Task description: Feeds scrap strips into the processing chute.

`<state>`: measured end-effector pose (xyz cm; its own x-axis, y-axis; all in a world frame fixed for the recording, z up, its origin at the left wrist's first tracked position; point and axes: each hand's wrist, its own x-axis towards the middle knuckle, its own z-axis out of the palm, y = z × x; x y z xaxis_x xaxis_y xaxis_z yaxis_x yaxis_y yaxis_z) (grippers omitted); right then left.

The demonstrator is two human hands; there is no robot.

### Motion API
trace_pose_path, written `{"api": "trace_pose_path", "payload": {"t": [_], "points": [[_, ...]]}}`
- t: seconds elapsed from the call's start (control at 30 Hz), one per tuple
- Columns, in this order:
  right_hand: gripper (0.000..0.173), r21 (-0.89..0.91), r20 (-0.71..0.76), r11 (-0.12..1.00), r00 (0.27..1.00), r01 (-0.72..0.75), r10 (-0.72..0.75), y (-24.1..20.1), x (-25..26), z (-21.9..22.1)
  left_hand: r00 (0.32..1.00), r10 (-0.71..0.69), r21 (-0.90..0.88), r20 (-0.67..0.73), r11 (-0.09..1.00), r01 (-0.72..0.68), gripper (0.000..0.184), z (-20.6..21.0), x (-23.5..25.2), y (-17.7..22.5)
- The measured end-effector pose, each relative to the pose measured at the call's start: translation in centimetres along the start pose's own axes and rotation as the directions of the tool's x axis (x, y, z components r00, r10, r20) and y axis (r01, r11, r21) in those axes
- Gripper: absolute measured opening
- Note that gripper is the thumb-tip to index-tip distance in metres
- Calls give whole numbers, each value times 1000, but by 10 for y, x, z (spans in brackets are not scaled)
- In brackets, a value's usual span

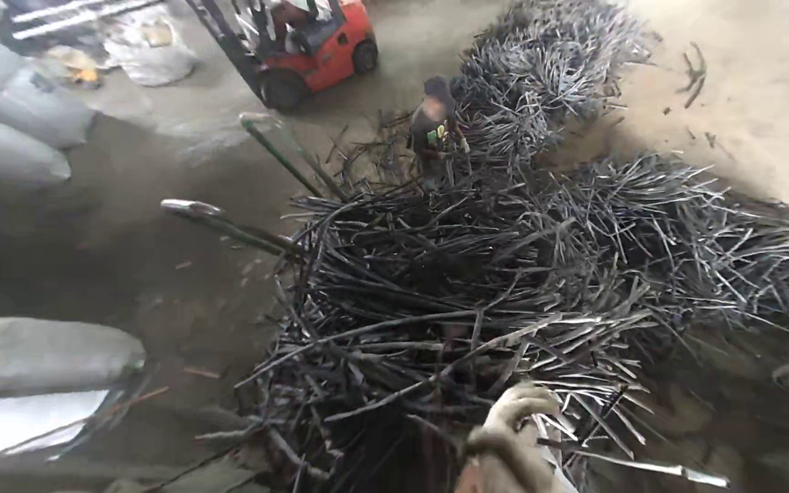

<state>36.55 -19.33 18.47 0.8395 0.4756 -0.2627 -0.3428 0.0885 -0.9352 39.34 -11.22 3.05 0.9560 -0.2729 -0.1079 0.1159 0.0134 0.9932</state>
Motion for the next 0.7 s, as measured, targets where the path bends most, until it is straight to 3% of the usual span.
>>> {"api": "trace_pose_path", "payload": {"t": [0.07, 0.1, 0.2, 0.3, 0.4, 0.43, 0.53, 0.57, 0.63, 0.7], "points": [[35, -19, -231, 996, 970, -88, 81, -31, 14, -27, 956, -268, -253, -121, 939, 232, 29, 12, -34, 35], [36, 50, -330, 994, 938, -92, 103, -34, 18, -43, 942, -322, -334, -98, 902, 274, 36, 13, -48, 35], [39, 211, -534, 978, 837, -3, 118, -30, 19, -90, 952, -266, -459, 154, 834, 307, 45, 0, -105, 8], [32, 276, -685, 949, 724, 153, 83, -26, 7, -136, 910, -351, -224, 220, 890, 397, 42, 1, -159, 12], [35, 300, -768, 874, 640, 382, -16, -35, -7, -195, 933, -359, 27, 38, 933, 358, 22, -10, -186, 32], [34, 276, -812, 846, 582, 456, -48, -46, -14, -213, 938, -340, 68, -67, 936, 344, 20, -18, -190, 38], [15, 99, -955, 805, 284, 585, -89, -84, -26, -246, 917, -267, 148, -296, 936, 320, 20, -47, -192, 53], [21, 34, -969, 815, 219, 579, -115, -97, -28, -248, 909, -229, 165, -350, 940, 300, 20, -54, -190, 57], [32, -90, -956, 852, 196, 516, -219, -112, -28, -240, 872, -159, 142, -463, 958, 250, 21, -60, -178, 64], [38, -262, -862, 895, 330, 361, -385, -108, -27, -220, 830, -129, -24, -543, 990, 138, 28, -57, -161, 69]]}}
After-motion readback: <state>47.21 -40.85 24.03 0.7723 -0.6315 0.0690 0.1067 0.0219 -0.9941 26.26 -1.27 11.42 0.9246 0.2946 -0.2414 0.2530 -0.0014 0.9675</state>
